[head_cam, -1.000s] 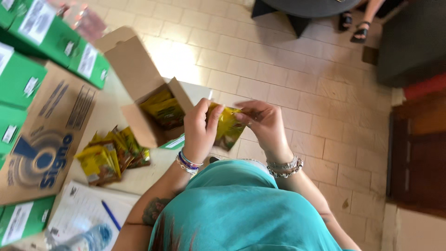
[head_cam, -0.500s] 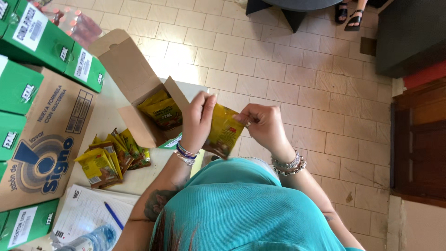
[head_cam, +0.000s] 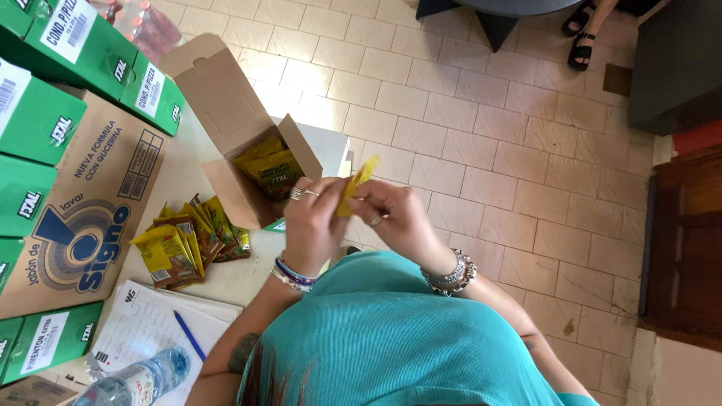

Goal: The person picks up a box from a table, writes on it with a pen, and then places several small packets of seasoning into the box one by one.

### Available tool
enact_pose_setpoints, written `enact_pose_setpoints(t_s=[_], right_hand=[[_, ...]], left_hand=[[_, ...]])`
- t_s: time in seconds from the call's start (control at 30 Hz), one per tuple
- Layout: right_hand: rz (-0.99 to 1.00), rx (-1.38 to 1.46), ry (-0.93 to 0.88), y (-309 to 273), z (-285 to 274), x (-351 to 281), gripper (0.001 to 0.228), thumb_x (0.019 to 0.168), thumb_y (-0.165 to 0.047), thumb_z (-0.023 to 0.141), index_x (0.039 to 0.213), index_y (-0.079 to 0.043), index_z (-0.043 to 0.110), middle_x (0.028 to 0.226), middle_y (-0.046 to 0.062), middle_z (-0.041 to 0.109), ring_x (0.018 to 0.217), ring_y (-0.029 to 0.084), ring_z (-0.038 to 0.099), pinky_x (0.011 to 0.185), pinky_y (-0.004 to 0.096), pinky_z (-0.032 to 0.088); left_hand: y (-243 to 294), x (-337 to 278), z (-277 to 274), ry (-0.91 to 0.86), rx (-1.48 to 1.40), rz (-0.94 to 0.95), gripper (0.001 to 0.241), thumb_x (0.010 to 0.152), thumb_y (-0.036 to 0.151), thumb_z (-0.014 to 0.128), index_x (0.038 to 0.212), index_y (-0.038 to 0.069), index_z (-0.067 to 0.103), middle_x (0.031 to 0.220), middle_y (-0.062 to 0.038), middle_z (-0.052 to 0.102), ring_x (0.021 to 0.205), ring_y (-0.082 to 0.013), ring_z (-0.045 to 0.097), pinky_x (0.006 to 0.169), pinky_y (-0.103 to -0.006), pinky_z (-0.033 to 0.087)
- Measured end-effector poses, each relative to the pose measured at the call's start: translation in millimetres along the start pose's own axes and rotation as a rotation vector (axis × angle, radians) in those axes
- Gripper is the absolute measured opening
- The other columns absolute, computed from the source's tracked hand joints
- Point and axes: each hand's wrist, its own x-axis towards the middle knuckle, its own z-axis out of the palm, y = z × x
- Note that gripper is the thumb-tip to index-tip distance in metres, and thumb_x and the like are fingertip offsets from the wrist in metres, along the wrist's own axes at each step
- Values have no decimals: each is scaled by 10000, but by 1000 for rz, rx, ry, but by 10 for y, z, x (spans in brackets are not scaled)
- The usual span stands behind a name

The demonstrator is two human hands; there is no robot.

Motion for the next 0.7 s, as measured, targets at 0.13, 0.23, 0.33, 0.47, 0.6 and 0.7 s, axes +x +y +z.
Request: enact_pose_setpoints(t_s=[0.13, 0.23, 0.33, 0.47, 0.6, 0.7], right_hand=[[7, 18, -49, -231, -128, -72, 201, 1010, -114, 593, 1147, -7, 694, 600, 74, 602, 538, 144, 539, 622, 302, 520], [74, -84, -6, -232, -414, -204, 215, 1001, -109, 576, 1138, -18, 714, 611, 69, 580, 536, 152, 537, 609, 309, 504], [120, -102, 92, 1, -634, -296, 191, 1030, -66, 541, 1087, 5, 709, 612, 49, 522, 541, 138, 487, 598, 273, 447], [151, -61, 242, 331, -834, -474, 185, 1074, 12, 524, 1024, 49, 698, 538, 84, 459, 499, 158, 451, 555, 279, 435], [170, -38, 232, 614, -929, -581, 151, 1062, 12, 553, 1025, 57, 692, 538, 85, 460, 483, 149, 442, 541, 269, 445], [199, -42, 215, 696, -923, -604, 153, 1059, -2, 557, 1041, 43, 703, 541, 88, 498, 483, 152, 480, 530, 262, 438]], left_hand=[[-440, 20, -159, 111, 68, -115, 208, 940, 293, 765, 1048, 119, 730, 937, -52, 700, 862, -308, 675, 730, -422, 537], [-632, 178, -451, 298, 24, -309, 220, 954, 306, 810, 1019, 108, 737, 896, -63, 730, 848, -291, 722, 752, -377, 567], [-835, 220, -689, 336, -32, -460, 207, 917, 245, 838, 1001, 83, 740, 886, -104, 744, 866, -318, 741, 746, -382, 589], [-1090, 125, -718, 167, -53, -572, 191, 911, 225, 823, 1008, 82, 742, 916, -125, 760, 927, -362, 735, 756, -411, 597], [-1403, -6, -522, 48, -67, -576, 195, 896, 175, 823, 1044, 75, 746, 959, -139, 762, 977, -378, 723, 808, -435, 589], [-1592, -54, -283, -213, 19, -591, 178, 886, 116, 795, 1057, 97, 748, 990, -118, 770, 1017, -366, 721, 889, -463, 567]])
